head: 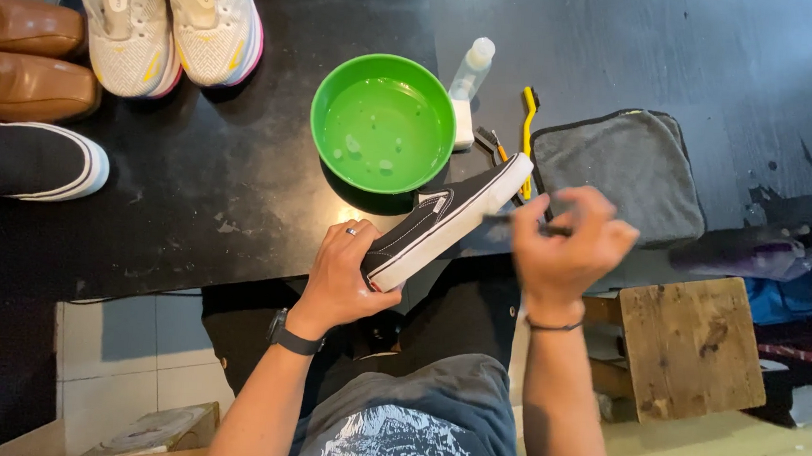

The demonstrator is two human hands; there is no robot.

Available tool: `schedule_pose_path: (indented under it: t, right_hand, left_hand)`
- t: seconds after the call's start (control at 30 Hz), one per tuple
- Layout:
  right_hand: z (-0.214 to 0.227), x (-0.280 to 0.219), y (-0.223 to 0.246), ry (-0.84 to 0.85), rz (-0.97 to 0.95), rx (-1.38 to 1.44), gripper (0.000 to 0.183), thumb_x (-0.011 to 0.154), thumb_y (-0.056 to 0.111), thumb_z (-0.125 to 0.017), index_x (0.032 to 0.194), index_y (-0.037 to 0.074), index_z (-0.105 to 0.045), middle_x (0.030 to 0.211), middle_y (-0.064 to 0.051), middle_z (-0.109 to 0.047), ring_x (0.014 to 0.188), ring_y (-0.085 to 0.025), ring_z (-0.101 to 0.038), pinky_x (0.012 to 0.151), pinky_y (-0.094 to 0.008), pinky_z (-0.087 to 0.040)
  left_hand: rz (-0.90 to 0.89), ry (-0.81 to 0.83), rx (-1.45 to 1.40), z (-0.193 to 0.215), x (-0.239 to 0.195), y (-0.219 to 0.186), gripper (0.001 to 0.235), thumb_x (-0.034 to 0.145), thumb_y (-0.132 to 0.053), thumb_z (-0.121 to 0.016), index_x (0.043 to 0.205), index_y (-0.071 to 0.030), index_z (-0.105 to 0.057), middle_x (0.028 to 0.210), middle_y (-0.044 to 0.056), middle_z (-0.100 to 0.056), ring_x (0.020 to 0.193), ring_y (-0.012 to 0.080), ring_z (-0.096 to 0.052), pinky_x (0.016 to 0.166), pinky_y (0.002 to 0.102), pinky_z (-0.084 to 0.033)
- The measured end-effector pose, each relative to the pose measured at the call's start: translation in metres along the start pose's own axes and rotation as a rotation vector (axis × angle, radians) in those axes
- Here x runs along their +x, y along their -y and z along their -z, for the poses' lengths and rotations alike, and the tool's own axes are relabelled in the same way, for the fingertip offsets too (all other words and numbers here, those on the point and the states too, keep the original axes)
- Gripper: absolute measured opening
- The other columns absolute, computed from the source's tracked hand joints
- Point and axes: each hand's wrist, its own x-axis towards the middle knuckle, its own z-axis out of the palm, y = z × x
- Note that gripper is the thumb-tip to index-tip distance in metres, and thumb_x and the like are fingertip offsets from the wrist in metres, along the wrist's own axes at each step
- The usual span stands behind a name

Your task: The person holds a black slip-on shoe and scrubs the white rubber sole with a brush. They dip the brush into a green bowl of water and continue scrubbing the sole. Finally, they wipe the shoe with a gray cloth.

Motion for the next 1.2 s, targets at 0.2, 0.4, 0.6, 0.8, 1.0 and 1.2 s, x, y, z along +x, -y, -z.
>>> schedule_pose_path:
  t: [0.2, 0.4, 0.6, 0.8, 1.0, 1.2]
  right_hand:
    - [0.013, 0.031, -0.020, 0.089, -0.227, 0.113, 0.026, 0.106, 0.029, -0.077, 0.102, 0.016, -0.055, 0.048, 0.013, -0.042, 0.050, -0.020, -0.048, 0.080, -0.032, -0.040]
    - [0.006, 0.091, 0.065, 0.415, 0.149, 0.335, 0.018, 0.088, 0.012, -0.076, 0.103, 0.010, -0.065, 0.083, -0.005, -0.062, 0.077, -0.031, -0.063, 0.080, -0.040, -0.038]
    - [-0.068, 0.073, 0.066, 0.579, 0.461, 0.182, 0.021, 0.082, 0.001, -0.071, 0.097, 0.013, -0.063, 0.091, -0.008, -0.053, 0.074, -0.032, -0.060, 0.069, -0.039, -0.042]
    - [-0.077, 0.064, 0.057, 0.731, 0.522, 0.146, 0.018, 0.083, 0.000, -0.068, 0.097, 0.011, -0.063, 0.087, -0.008, -0.055, 0.072, -0.032, -0.064, 0.069, -0.037, -0.047]
    - [-0.005, 0.086, 0.005, 0.518, 0.153, 0.164, 0.016, 0.095, 0.007, -0.076, 0.108, 0.016, -0.073, 0.101, -0.003, -0.069, 0.095, -0.029, -0.069, 0.086, -0.038, -0.050]
    - [-0.008, -0.008, -0.134, 0.579, -0.124, -0.282, 0.039, 0.085, 0.049, -0.088, 0.106, 0.018, -0.079, 0.098, -0.014, -0.072, 0.086, -0.042, -0.067, 0.076, -0.051, -0.053]
  left_hand:
    - [-0.008, -0.020, -0.002, -0.003, -0.002, 0.003, 0.059, 0.064, -0.049, -0.091, 0.087, -0.008, -0.056, 0.075, 0.007, -0.053, 0.076, 0.0296, -0.062, 0.089, 0.041, -0.050]
    - [-0.032, -0.040, 0.000, -0.002, -0.004, 0.005, 0.059, 0.063, -0.050, -0.090, 0.088, -0.008, -0.056, 0.077, 0.008, -0.054, 0.079, 0.0298, -0.063, 0.087, 0.042, -0.050]
    - [0.008, -0.015, -0.017, -0.002, -0.008, 0.007, 0.059, 0.064, -0.052, -0.087, 0.092, -0.008, -0.059, 0.078, 0.008, -0.055, 0.081, 0.0298, -0.064, 0.090, 0.043, -0.048]
    - [0.017, -0.010, 0.008, -0.001, -0.009, 0.007, 0.064, 0.063, -0.056, -0.087, 0.094, -0.008, -0.058, 0.078, 0.009, -0.055, 0.082, 0.0307, -0.064, 0.091, 0.044, -0.048]
    - [-0.004, -0.036, 0.004, 0.002, -0.008, 0.002, 0.058, 0.059, -0.044, -0.087, 0.096, -0.009, -0.058, 0.079, 0.007, -0.056, 0.083, 0.0284, -0.065, 0.091, 0.041, -0.049]
    - [-0.031, -0.044, 0.025, 0.004, -0.005, -0.006, 0.061, 0.056, -0.040, -0.088, 0.098, -0.006, -0.059, 0.082, 0.010, -0.058, 0.084, 0.0311, -0.065, 0.092, 0.042, -0.049]
